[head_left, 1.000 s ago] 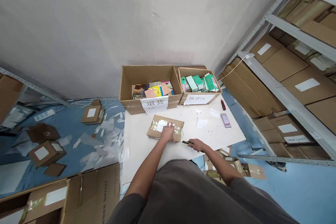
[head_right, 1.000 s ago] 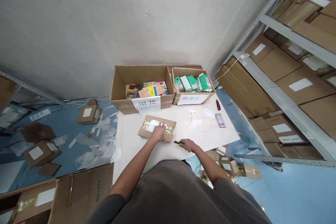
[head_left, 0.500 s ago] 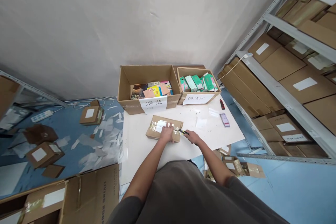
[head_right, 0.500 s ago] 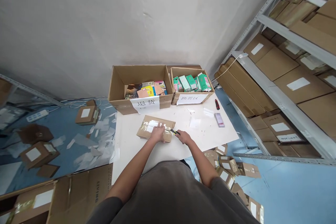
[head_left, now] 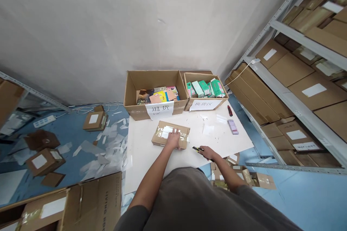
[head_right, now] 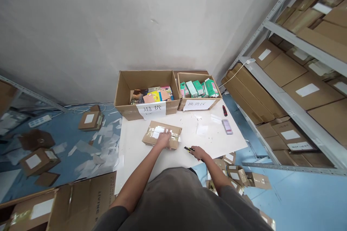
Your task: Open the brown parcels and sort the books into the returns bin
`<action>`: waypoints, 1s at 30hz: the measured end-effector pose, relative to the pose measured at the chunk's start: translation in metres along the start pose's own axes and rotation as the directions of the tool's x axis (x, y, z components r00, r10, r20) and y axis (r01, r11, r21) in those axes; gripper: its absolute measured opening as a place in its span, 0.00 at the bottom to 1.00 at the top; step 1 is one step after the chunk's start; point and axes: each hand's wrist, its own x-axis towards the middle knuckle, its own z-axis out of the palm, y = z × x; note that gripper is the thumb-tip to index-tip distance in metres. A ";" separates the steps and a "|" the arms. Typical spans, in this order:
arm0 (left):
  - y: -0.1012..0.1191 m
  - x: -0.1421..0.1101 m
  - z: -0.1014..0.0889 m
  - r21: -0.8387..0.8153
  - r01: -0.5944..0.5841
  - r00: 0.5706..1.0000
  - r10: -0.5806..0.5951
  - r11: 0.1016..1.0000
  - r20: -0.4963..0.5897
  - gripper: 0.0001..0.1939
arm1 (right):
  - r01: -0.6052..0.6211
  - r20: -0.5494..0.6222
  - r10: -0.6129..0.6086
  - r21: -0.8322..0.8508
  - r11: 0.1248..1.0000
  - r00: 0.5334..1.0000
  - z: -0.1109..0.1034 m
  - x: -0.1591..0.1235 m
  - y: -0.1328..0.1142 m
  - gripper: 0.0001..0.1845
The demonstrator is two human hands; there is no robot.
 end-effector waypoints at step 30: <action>-0.010 -0.015 0.009 0.013 -0.165 0.977 0.165 0.986 -0.137 0.45 | 0.202 -0.065 -0.192 0.226 0.953 0.979 0.009 0.042 -0.031 0.12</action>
